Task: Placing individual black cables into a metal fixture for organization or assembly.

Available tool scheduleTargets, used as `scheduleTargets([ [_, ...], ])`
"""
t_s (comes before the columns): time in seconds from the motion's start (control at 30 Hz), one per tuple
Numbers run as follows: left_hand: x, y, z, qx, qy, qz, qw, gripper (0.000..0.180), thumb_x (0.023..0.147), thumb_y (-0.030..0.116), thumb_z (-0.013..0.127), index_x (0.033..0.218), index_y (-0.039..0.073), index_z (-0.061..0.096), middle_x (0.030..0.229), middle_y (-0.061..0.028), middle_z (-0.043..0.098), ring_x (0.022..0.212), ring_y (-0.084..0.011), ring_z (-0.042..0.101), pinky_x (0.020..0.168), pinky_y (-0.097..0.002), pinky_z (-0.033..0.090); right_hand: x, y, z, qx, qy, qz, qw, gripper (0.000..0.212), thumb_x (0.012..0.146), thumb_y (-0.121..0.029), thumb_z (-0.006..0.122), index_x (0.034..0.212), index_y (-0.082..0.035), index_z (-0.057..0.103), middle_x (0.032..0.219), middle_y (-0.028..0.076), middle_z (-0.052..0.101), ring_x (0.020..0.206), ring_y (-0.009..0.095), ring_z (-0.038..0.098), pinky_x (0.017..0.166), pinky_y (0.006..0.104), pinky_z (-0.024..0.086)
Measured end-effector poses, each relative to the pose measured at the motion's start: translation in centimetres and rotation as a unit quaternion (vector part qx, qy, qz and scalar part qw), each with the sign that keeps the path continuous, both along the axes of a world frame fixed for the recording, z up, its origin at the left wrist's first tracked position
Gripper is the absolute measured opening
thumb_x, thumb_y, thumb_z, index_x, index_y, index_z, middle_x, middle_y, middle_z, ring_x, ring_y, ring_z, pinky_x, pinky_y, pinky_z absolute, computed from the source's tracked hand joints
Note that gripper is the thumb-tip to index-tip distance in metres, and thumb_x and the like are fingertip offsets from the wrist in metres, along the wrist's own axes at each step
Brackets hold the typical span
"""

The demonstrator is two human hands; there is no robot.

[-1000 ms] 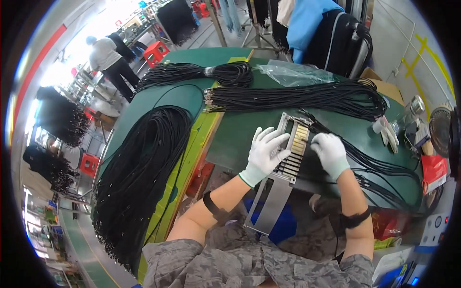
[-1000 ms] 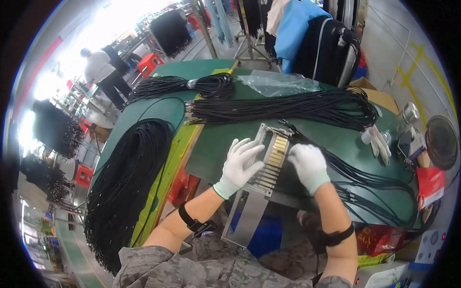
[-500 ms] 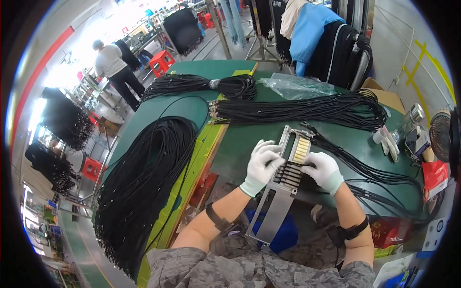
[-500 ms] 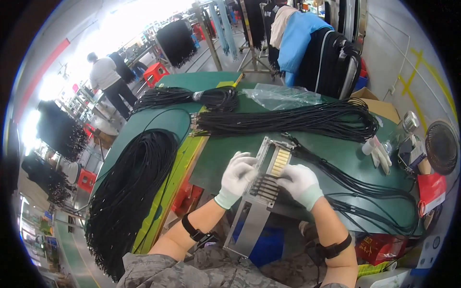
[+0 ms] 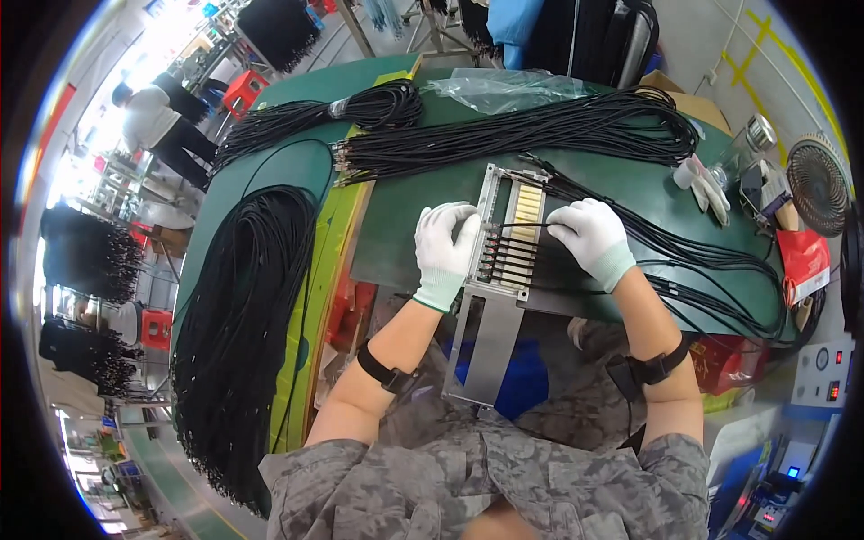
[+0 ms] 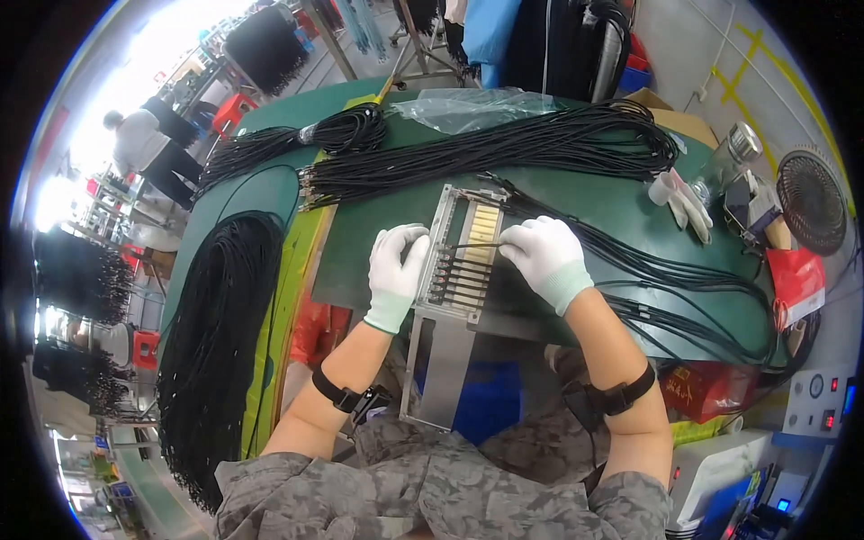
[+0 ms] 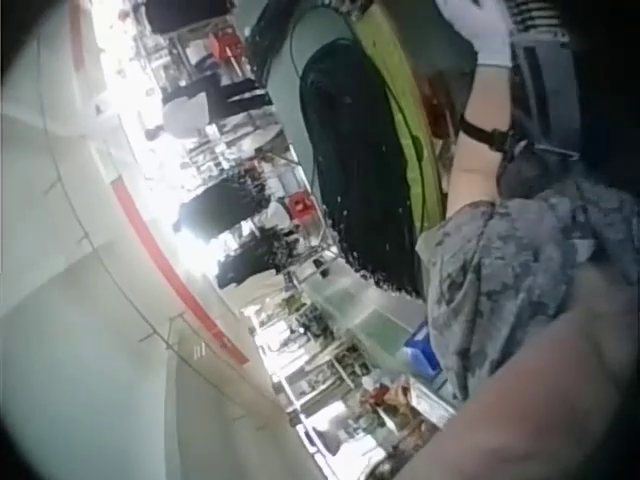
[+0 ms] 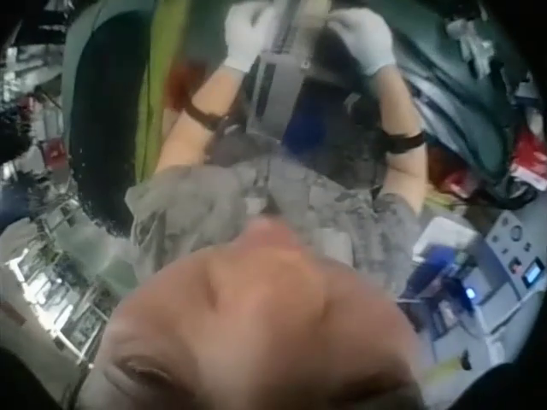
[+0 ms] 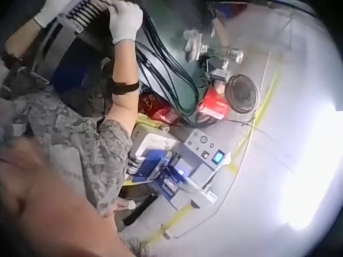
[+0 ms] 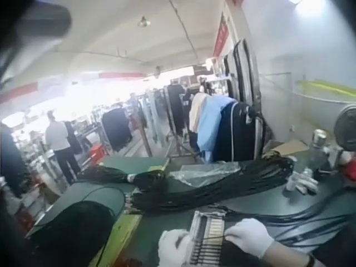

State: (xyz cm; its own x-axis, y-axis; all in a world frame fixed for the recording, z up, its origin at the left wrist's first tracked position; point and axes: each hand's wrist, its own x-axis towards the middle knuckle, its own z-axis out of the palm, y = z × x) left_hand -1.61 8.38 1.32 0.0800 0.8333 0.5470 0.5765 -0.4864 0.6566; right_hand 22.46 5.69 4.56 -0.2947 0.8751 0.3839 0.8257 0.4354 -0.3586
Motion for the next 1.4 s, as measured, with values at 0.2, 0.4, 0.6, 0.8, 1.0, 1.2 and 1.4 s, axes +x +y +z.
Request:
scheduleTargets([
  [0.2,0.1,-0.5,-1.1,-0.027,0.037,0.0,0.999,0.016,0.089,0.016,0.059,0.096,0.006,0.068,0.095,-0.0086,0.068,0.093,-0.0265,0.062,0.102,-0.0425,0.036,0.0,-0.6,-0.4,-0.007,-0.043,-0.021,0.999,0.01,0.081,-0.022,0.064,0.081,-0.012,0.067,0.075,0.005,0.063,0.079,0.027,0.059,0.074,0.0385,0.046],
  [0.4,-0.3,-1.2,-1.1,-0.054,0.038,-0.009,0.998,0.018,0.091,0.018,0.056,0.099,0.007,0.068,0.094,-0.0078,0.069,0.095,-0.0251,0.062,0.105,-0.0443,0.033,-0.1,-1.5,-0.3,-0.021,-0.033,-0.023,0.999,0.009,0.081,-0.021,0.064,0.082,-0.012,0.068,0.075,0.006,0.063,0.079,0.027,0.059,0.073,0.0387,0.047],
  [0.6,-0.1,-0.8,-1.2,-0.051,0.015,-0.056,0.997,0.021,0.091,0.021,0.056,0.1,0.007,0.068,0.103,-0.0102,0.066,0.1,-0.0279,0.06,0.106,-0.0463,0.032,-0.1,-1.5,-0.2,-0.047,-0.019,-0.015,0.999,0.01,0.081,-0.022,0.064,0.082,-0.012,0.068,0.076,0.006,0.064,0.08,0.027,0.059,0.075,0.0386,0.047],
  [0.8,1.3,-0.6,-0.1,0.035,0.142,-0.129,0.981,0.029,0.082,0.036,0.066,0.105,0.021,0.071,0.124,-0.0155,0.057,0.118,-0.0414,0.047,0.106,-0.051,0.031,-0.5,-1.0,-0.3,-0.072,0.013,0.0,0.997,0.011,0.078,-0.019,0.068,0.083,-0.01,0.067,0.078,0.006,0.064,0.081,0.028,0.059,0.075,0.0391,0.047],
  [1.0,0.5,0.0,-0.9,0.036,0.253,-0.173,0.951,0.032,0.078,0.044,0.068,0.105,0.029,0.072,0.129,-0.0149,0.054,0.124,-0.0452,0.041,0.107,-0.0559,0.028,-0.1,0.4,-1.3,0.013,0.047,-0.023,0.999,0.02,0.077,-0.023,0.069,0.092,-0.01,0.067,0.091,0.008,0.065,0.091,0.031,0.058,0.08,0.0405,0.047],
  [1.2,1.2,-1.3,-1.5,0.052,0.175,-0.182,0.966,0.026,0.079,0.037,0.068,0.102,0.028,0.073,0.118,-0.0118,0.058,0.118,-0.0443,0.045,0.105,-0.0549,0.031,2.2,0.3,-2.8,0.057,-0.016,-0.119,0.991,0.026,0.073,-0.021,0.073,0.096,-0.012,0.067,0.097,0.009,0.063,0.092,0.032,0.057,0.081,0.0414,0.047],
  [1.4,1.3,-0.5,-1.8,0.061,0.153,-0.193,0.967,0.025,0.079,0.037,0.069,0.1,0.026,0.074,0.118,-0.0105,0.059,0.119,-0.0437,0.044,0.106,-0.0548,0.03,2.1,1.5,-2.5,0.001,0.002,-0.147,0.989,0.02,0.071,-0.02,0.074,0.088,-0.012,0.067,0.089,0.009,0.062,0.089,0.031,0.057,0.078,0.0411,0.047],
])
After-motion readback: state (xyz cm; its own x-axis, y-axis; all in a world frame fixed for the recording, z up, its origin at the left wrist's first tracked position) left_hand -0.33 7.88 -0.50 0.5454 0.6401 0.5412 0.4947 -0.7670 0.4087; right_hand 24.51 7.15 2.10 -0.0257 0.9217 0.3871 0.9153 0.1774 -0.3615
